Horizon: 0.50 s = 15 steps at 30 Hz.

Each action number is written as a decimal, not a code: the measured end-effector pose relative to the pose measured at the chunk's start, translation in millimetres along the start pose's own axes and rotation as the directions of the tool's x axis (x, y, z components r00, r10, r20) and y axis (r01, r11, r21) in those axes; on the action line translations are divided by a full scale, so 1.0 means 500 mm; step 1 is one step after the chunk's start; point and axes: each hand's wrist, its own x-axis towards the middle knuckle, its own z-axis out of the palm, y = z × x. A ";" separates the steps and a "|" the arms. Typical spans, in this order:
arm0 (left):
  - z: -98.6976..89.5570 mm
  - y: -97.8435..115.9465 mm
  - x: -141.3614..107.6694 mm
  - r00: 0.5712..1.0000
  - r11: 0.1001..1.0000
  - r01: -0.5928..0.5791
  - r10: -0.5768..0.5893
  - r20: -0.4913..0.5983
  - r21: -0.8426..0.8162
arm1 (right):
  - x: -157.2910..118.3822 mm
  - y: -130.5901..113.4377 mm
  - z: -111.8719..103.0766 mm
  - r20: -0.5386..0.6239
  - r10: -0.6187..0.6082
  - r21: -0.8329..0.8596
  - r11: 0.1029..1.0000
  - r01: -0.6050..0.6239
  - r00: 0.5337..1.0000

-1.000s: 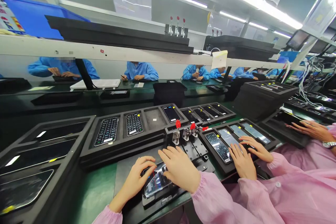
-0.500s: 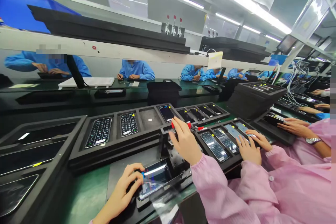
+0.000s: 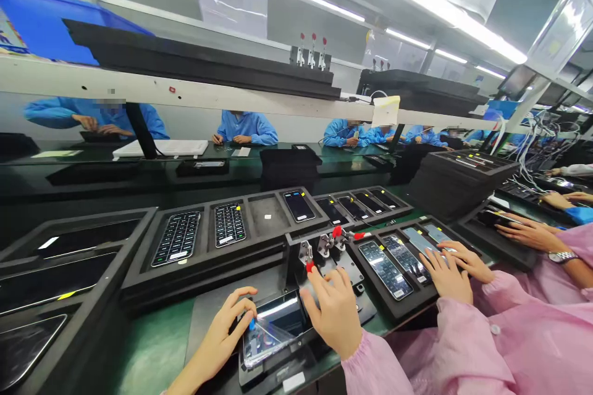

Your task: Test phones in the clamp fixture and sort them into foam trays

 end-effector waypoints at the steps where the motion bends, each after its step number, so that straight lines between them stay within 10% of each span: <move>1: 0.001 -0.003 -0.001 1.000 1.000 0.009 -0.009 -0.005 -0.010 | -0.003 0.003 0.004 0.056 0.009 -0.005 1.000 -0.009 0.998; 5: 0.009 -0.022 -0.004 0.999 0.997 0.038 -0.038 0.010 -0.070 | -0.018 0.021 -0.004 0.152 0.072 0.108 0.990 -0.089 0.986; 15: 0.001 -0.024 -0.018 0.983 0.979 0.176 -0.170 0.063 -0.100 | -0.155 0.043 0.022 -0.199 0.467 0.412 0.837 -0.359 0.861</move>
